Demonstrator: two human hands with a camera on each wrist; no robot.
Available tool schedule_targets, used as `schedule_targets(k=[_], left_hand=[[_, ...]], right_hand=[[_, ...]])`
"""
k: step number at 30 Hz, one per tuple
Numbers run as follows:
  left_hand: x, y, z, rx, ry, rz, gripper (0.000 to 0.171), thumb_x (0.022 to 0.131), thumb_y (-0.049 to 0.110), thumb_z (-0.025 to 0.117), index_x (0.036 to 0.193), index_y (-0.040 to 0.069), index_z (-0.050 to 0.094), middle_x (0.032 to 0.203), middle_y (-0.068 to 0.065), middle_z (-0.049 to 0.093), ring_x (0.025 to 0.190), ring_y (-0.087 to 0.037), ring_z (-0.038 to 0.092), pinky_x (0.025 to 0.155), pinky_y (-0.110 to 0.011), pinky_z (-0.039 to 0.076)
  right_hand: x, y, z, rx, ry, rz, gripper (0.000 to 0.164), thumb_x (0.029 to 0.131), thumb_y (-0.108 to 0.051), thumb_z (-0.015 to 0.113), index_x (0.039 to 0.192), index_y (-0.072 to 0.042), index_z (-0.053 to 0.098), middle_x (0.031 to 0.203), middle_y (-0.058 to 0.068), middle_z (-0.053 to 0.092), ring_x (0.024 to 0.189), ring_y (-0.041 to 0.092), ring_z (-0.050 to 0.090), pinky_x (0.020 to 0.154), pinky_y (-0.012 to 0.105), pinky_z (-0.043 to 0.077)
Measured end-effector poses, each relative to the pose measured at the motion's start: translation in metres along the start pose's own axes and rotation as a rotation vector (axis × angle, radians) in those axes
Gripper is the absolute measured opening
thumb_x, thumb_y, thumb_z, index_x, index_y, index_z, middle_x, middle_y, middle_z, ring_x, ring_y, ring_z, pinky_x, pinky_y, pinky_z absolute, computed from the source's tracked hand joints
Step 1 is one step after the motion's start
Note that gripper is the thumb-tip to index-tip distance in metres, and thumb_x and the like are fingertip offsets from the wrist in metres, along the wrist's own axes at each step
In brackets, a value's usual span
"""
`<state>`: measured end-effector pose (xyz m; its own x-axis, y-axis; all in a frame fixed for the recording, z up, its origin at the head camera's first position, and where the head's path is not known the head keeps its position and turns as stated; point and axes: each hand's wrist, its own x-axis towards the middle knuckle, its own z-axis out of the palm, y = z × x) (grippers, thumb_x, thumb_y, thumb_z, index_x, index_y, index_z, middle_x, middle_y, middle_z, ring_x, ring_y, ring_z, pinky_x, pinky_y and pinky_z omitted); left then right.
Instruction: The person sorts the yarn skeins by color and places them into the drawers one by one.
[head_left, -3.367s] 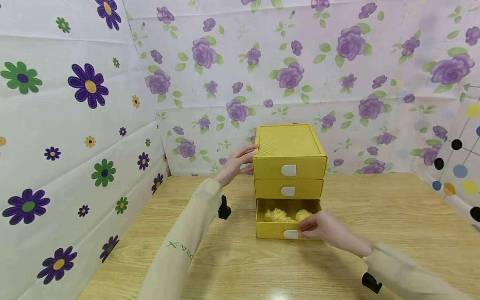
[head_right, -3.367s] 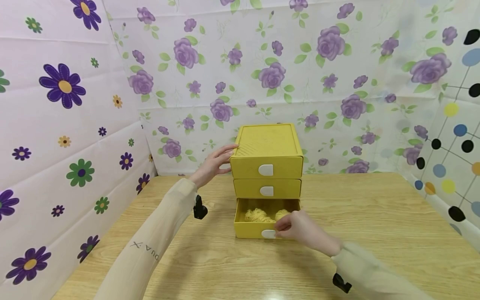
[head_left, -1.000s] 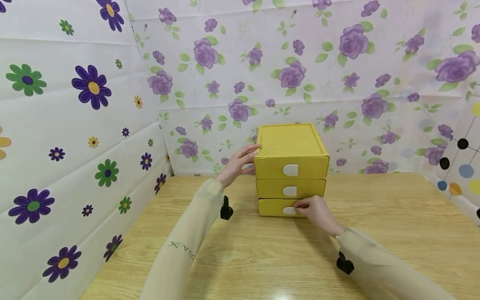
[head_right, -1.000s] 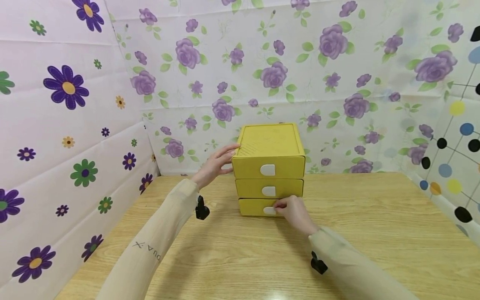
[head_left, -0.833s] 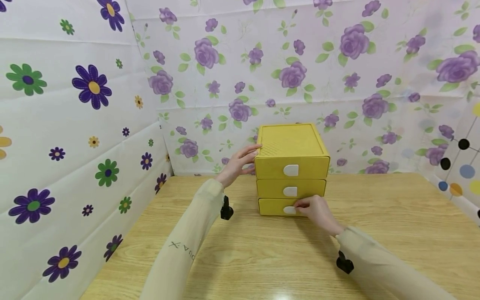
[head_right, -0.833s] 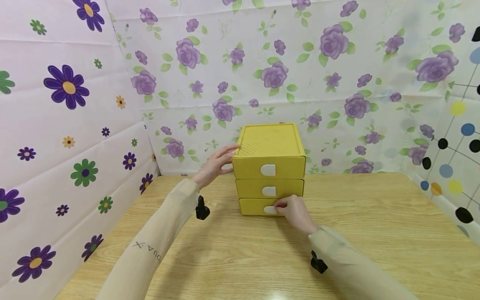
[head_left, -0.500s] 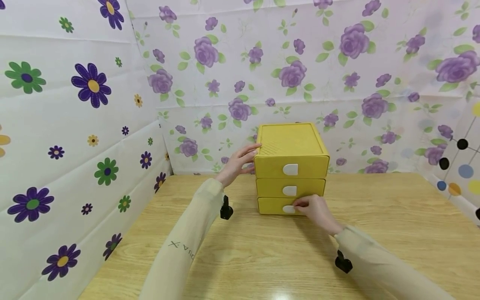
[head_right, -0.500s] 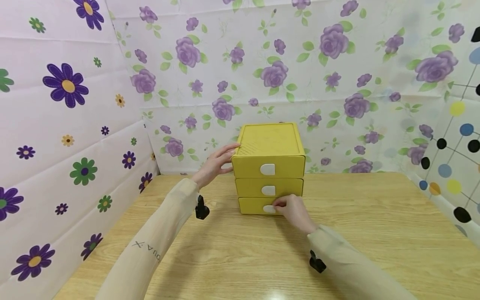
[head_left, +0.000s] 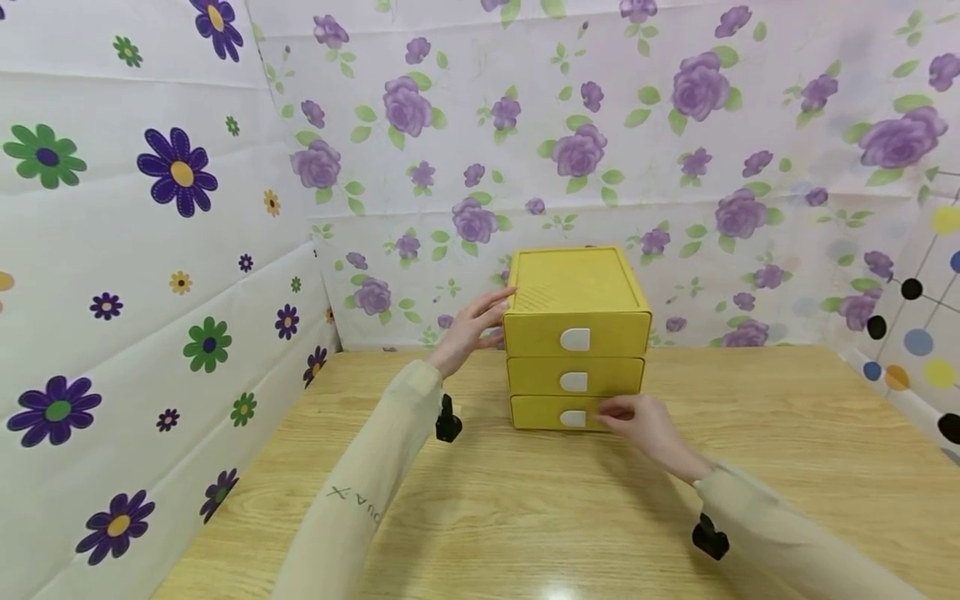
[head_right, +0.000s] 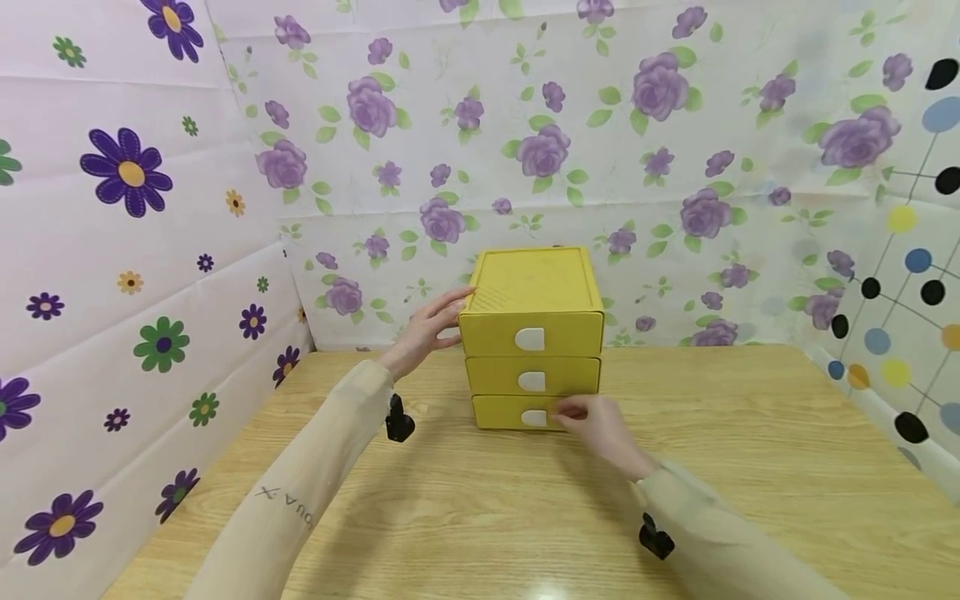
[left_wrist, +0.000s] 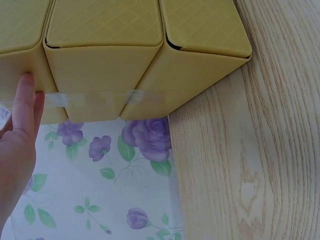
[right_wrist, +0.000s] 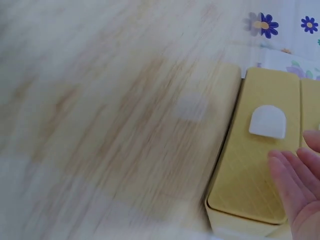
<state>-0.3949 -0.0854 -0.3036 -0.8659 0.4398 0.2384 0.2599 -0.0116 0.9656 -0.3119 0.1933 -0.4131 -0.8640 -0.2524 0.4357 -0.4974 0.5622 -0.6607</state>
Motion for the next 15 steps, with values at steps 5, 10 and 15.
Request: schedule_targets(k=[5, 10, 15], left_hand=[[-0.008, 0.013, 0.011, 0.037, -0.015, 0.035, 0.046, 0.098, 0.024, 0.043, 0.141, 0.012, 0.033, 0.135, -0.013, 0.034, 0.112, -0.031, 0.041, 0.088, -0.047, 0.038], [-0.011, 0.008, 0.012, 0.067, 0.008, 0.073, 0.046, 0.098, 0.025, 0.042, 0.141, 0.009, 0.033, 0.135, -0.013, 0.034, 0.114, -0.031, 0.041, 0.088, -0.05, 0.038], [-0.016, -0.007, 0.0, 0.198, 0.07, 0.07, 0.046, 0.097, 0.032, 0.044, 0.138, 0.013, 0.039, 0.139, -0.004, 0.033, 0.116, -0.026, 0.041, 0.084, -0.045, 0.043]], right_hand=[[-0.014, 0.003, -0.022, -0.002, -0.04, -0.018, 0.021, 0.082, -0.012, 0.068, 0.097, 0.003, 0.068, 0.089, 0.008, 0.065, 0.076, 0.019, 0.062, 0.063, 0.028, 0.05], [-0.027, 0.005, -0.052, 0.019, -0.037, 0.066, 0.03, 0.085, -0.02, 0.065, 0.104, 0.003, 0.065, 0.095, 0.013, 0.064, 0.074, 0.021, 0.062, 0.057, 0.031, 0.05], [-0.029, 0.01, -0.084, -0.057, -0.009, 0.11, 0.038, 0.087, -0.027, 0.063, 0.112, 0.002, 0.062, 0.098, 0.015, 0.064, 0.077, 0.022, 0.062, 0.055, 0.03, 0.05]])
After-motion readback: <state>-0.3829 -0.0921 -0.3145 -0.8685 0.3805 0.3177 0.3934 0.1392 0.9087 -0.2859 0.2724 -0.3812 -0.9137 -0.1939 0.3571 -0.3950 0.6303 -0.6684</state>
